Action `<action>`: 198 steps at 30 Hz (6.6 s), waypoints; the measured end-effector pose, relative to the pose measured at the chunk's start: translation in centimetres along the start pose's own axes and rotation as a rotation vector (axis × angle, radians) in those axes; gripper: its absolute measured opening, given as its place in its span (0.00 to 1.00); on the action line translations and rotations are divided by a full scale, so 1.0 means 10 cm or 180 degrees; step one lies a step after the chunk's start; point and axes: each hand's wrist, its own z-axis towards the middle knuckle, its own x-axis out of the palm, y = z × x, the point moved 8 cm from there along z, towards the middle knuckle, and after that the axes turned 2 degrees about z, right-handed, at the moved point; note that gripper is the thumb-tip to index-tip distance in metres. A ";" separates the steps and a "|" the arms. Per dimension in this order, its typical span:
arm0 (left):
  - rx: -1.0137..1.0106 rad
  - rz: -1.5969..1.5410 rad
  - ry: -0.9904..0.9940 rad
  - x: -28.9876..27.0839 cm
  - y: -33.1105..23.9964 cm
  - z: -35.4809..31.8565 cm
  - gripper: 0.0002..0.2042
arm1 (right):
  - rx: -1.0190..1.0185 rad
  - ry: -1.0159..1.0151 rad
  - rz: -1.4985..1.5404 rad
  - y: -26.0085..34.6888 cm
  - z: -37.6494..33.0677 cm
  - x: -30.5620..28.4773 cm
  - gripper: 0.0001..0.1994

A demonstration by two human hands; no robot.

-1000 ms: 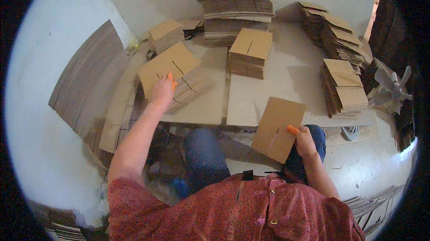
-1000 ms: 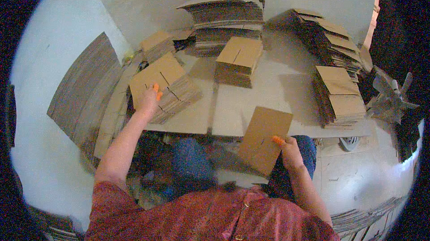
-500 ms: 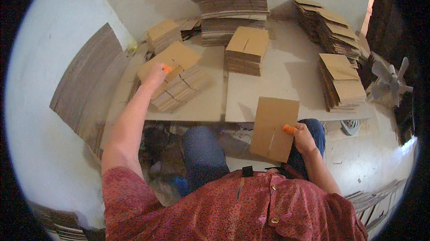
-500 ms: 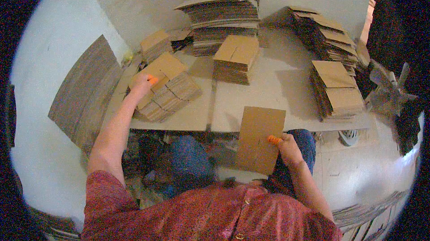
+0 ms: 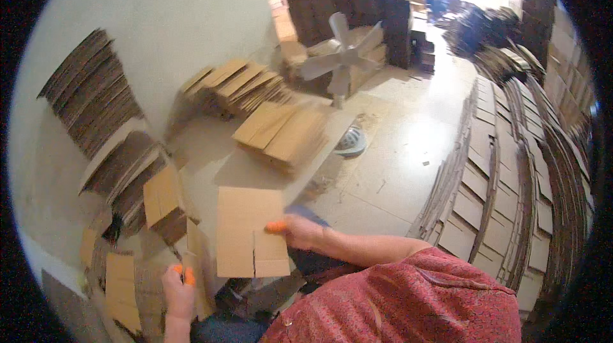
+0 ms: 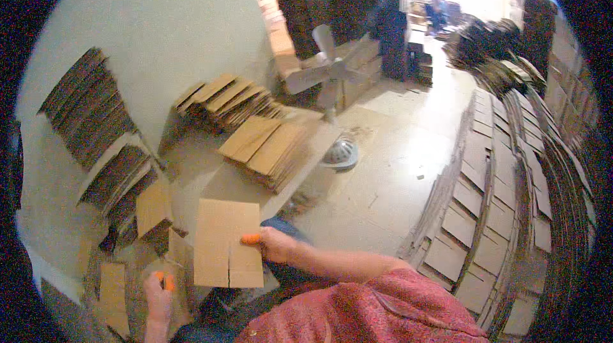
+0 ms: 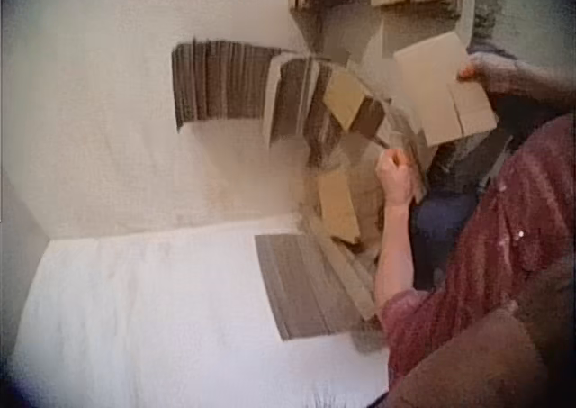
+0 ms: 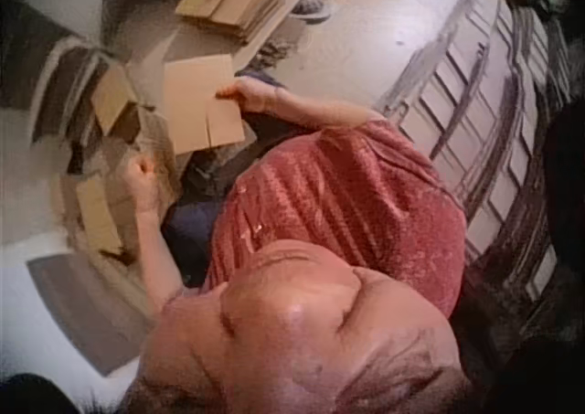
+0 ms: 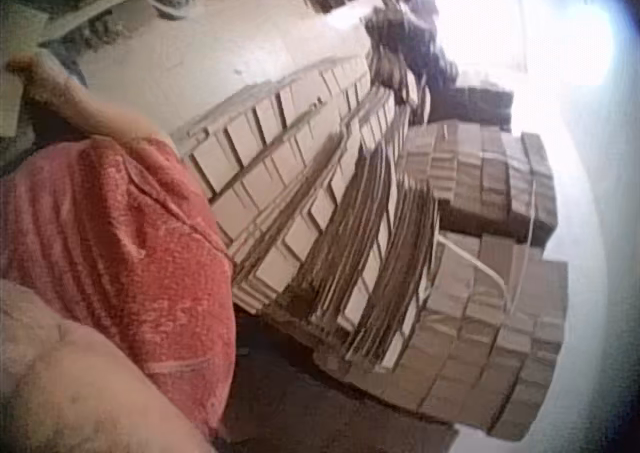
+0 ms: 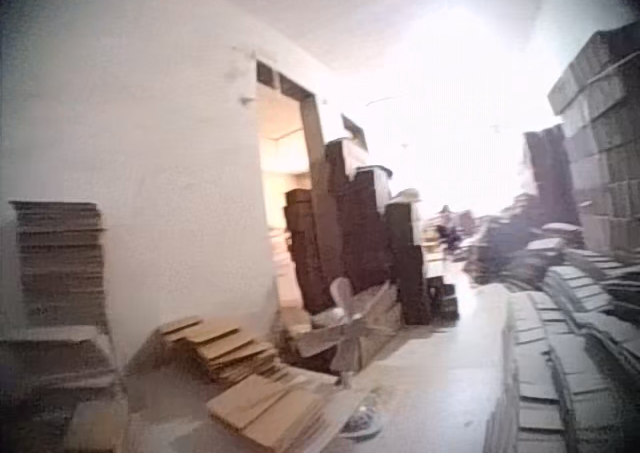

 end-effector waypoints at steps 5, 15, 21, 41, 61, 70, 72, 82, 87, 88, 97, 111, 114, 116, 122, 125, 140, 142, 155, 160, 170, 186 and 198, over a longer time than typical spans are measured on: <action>-0.0155 -0.0765 0.0042 0.32 0.10 0.15 0.11 | -0.0843 -0.0575 -0.3022 0.52 -0.17 -0.20 0.12; -0.0692 -0.1770 0.0388 0.48 0.02 0.21 0.09 | -0.2673 -0.0066 -0.3441 0.79 -0.24 1.20 0.05; -0.0686 -0.2213 0.0652 0.48 -0.16 0.29 0.08 | -0.2296 -0.0020 -0.4339 0.50 0.09 1.09 0.05; 0.0360 -0.0605 -0.0116 0.39 -0.41 0.29 0.08 | -0.1944 -0.0044 -0.4071 0.59 0.08 1.35 0.06; -0.0104 -0.0132 -0.0659 0.58 0.98 1.01 0.22 | -0.1874 -0.0251 -0.4398 0.45 0.77 0.23 0.07; 0.0147 0.1396 0.0191 1.04 1.31 1.83 0.29 | -0.1949 -0.0534 -0.4623 0.70 0.85 0.35 0.14; 0.0428 0.1126 0.0058 0.96 1.43 1.81 0.25 | -0.2207 -0.0658 -0.4438 0.80 0.72 0.44 0.18; -0.0410 -0.0606 0.0531 0.58 1.55 1.83 0.15 | -0.3562 -0.0410 -0.3781 1.24 0.02 1.16 0.17; -0.0398 -0.0659 0.0191 0.53 1.57 1.71 0.11 | -0.3322 -0.0294 -0.3575 1.25 0.00 1.34 0.15; -0.0343 -0.0737 0.0129 0.51 1.60 1.68 0.10 | -0.3218 -0.0298 -0.3619 1.23 0.00 1.38 0.16; 0.0746 -0.1221 -0.1912 -0.13 0.42 1.05 0.12 | -0.1054 -0.0036 -0.2166 1.01 0.41 1.42 0.19; 0.0275 -0.1484 -0.0796 0.68 -0.21 0.17 0.17 | -0.2952 -0.0479 -0.3525 1.32 -0.11 1.42 0.09; -0.0063 -0.1660 -0.0522 0.79 -0.11 0.11 0.13 | -0.2247 -0.0757 -0.3464 1.14 -0.06 1.33 0.09; 0.0139 -0.1663 -0.0708 0.73 -0.16 0.12 0.11 | -0.2216 -0.0608 -0.3446 1.08 -0.03 1.39 0.08; 0.0397 -0.1401 -0.0964 0.68 -0.21 0.11 0.10 | -0.2389 -0.0235 -0.3929 1.00 -0.07 1.47 0.05; 0.0261 -0.1560 -0.0581 0.74 -0.24 0.11 0.10 | -0.2158 -0.0210 -0.4226 0.82 0.07 1.18 0.04; 0.0003 -0.1847 -0.0534 0.73 -0.23 0.17 0.11 | -0.2722 -0.0044 -0.6418 0.11 0.24 0.68 0.07; 0.0213 -0.2228 -0.0742 0.78 -0.16 0.15 0.15 | -0.1824 -0.0071 -0.5521 0.07 0.30 0.40 0.07; 0.0315 -0.3318 -0.0223 1.30 -0.45 0.35 0.28 | -0.0402 -0.0359 -0.3359 0.56 0.59 0.69 0.26; 0.0870 -0.3267 0.0381 1.56 -0.80 0.25 0.29 | -0.0003 -0.0530 -0.2929 0.44 0.27 0.85 0.15; -0.0223 -0.2906 -0.0332 1.38 -0.11 0.22 0.26 | -0.3591 -0.1518 -0.6705 1.87 0.08 1.29 0.24; -0.0490 0.0650 -0.0624 0.49 2.00 1.24 0.21 | -0.2094 -0.2231 -0.8474 1.68 0.91 0.17 0.26; 0.2115 0.0446 -0.0216 0.57 -0.12 -0.12 0.23 | -0.0222 -0.0171 -0.0927 -0.03 0.75 0.99 0.16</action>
